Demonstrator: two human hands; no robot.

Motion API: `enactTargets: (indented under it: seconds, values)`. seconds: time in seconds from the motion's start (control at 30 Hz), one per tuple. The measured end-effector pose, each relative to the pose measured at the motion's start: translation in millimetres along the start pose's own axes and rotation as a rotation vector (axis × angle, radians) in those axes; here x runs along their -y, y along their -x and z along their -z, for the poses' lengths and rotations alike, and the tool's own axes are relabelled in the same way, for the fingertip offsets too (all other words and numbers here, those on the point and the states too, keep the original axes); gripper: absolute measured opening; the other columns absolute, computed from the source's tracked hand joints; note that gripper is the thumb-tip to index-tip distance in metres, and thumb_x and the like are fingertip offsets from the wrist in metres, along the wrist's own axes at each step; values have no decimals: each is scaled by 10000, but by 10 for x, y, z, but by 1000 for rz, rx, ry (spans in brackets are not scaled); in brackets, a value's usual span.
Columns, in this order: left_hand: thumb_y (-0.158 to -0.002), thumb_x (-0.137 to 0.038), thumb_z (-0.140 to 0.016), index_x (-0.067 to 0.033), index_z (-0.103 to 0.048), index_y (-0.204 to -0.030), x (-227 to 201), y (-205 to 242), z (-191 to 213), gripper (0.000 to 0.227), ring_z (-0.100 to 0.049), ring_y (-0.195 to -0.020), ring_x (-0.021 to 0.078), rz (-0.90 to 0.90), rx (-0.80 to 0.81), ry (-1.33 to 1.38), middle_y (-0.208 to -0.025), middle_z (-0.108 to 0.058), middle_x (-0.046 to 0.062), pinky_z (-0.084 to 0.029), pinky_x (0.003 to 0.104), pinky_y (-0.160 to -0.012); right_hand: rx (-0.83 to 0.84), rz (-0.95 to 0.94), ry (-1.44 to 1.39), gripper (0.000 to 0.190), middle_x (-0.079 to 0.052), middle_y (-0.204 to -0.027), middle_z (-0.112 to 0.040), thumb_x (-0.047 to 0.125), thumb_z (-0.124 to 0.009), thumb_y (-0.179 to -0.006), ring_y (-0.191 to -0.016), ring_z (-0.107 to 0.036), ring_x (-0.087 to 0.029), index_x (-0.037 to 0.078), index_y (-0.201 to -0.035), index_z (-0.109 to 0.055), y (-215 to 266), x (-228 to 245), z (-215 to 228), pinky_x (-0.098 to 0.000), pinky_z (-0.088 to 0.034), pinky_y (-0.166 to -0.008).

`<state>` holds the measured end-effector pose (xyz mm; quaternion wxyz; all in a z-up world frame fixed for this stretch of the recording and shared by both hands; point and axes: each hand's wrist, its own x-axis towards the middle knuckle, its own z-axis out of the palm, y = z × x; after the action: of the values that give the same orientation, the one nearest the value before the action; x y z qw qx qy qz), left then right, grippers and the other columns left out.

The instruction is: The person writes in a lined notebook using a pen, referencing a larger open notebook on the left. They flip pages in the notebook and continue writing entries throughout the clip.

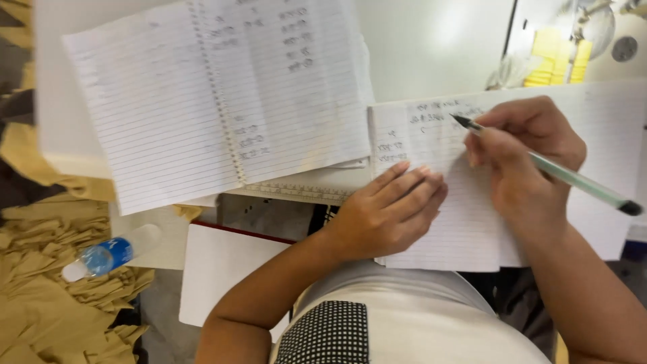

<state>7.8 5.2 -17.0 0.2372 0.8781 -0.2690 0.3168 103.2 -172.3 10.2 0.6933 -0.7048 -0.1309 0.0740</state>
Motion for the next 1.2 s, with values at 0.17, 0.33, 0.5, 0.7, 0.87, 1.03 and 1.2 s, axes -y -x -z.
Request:
enactTargets:
  seconds: [0.17,0.33,0.5,0.7,0.87,1.03,1.2]
  values:
    - [-1030,-104,-671,-16,-773,-1117,29,-27,-42,160,-730,-1083,254,24,-21,46,-1170,-729,124,-576,400,-1043,177,93,318,126,-180,-965,-646,-95,-698,-924,-842,-616,-208,-44,-967,-591,-26,38,8,-262,-481,-753]
    - [-1033,-143,-677,-20,-769,-1142,61,7,-60,188,-725,-1093,244,37,-2,52,-1171,-726,119,-562,394,-1058,235,120,471,129,-125,-871,-705,-85,-749,-897,-693,-634,-154,-28,-890,-633,-68,60,-83,-240,-497,-644]
    - [-1049,-153,-667,-29,-765,-1126,94,-9,-29,175,-742,-1084,242,5,9,29,-1163,-726,118,-562,378,-1057,245,89,481,91,-146,-883,-725,-76,-768,-908,-731,-681,-169,-53,-910,-680,-83,91,-129,-235,-540,-672]
    - [-1047,-134,-659,-12,-773,-1088,122,-20,-19,172,-742,-1067,263,-8,-5,60,-1130,-720,137,-580,389,-1044,250,35,531,60,-128,-887,-731,-85,-738,-895,-747,-679,-152,-38,-893,-701,-83,115,-167,-229,-538,-685]
    - [-1031,-98,-681,-12,-768,-1057,128,-32,-6,124,-745,-1070,268,4,-37,62,-1120,-729,139,-587,384,-1036,287,76,503,82,-167,-884,-728,-94,-759,-884,-736,-689,-186,-69,-868,-684,-94,115,-157,-245,-542,-662]
    - [-1023,-90,-688,-25,-765,-1049,121,-35,-4,104,-748,-1030,243,6,-50,59,-1104,-725,127,-595,376,-1014,251,92,493,106,-180,-893,-723,-110,-772,-913,-741,-685,-199,-95,-912,-668,-78,67,-123,-252,-546,-677]
    - [-1031,-112,-661,-21,-776,-1074,98,4,-38,153,-738,-1064,254,18,-28,77,-1120,-721,123,-575,393,-1046,226,65,545,97,-146,-900,-724,-87,-745,-923,-742,-674,-177,-54,-902,-657,-58,45,-110,-251,-529,-673]
